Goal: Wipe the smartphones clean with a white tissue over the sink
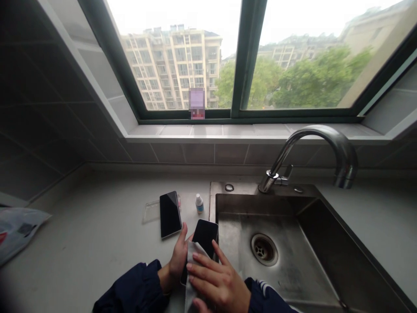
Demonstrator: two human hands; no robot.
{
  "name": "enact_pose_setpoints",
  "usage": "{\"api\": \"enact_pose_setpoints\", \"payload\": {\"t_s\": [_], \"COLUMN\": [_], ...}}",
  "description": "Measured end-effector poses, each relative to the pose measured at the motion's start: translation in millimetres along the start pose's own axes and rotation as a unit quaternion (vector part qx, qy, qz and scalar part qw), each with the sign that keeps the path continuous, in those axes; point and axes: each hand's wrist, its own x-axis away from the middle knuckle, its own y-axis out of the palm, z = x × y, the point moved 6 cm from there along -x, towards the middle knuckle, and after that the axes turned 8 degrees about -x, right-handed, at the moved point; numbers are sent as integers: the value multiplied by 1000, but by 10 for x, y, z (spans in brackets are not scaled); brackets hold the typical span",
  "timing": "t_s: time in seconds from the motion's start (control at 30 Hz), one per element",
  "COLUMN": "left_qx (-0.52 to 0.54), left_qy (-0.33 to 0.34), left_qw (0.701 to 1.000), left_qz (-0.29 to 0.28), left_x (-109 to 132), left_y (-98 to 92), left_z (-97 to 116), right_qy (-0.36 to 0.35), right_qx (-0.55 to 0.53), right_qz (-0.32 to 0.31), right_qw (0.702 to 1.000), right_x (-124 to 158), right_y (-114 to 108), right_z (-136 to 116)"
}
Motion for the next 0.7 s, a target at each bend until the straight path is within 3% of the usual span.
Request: {"api": "enact_pose_setpoints", "payload": {"t_s": [0.23, 0.37, 0.5, 0.7], "left_qx": [-3, -3, 8, 10], "left_qy": [-25, -22, -27, -4], "left_qw": [999, 1000, 1000, 998], "left_qz": [35, 20, 3, -56], "left_x": [48, 72, 63, 19], "left_y": [-4, 45, 23, 40], "left_z": [-25, -17, -34, -22], "right_qy": [-19, -28, -31, 107], "right_qx": [5, 30, 21, 27], "right_qz": [-16, -47, -32, 33], "right_qw": [1000, 998, 999, 993], "right_x": [-32, -38, -27, 38], "right_y": [31, 60, 96, 19], "right_z": [-31, -39, -71, 128]}}
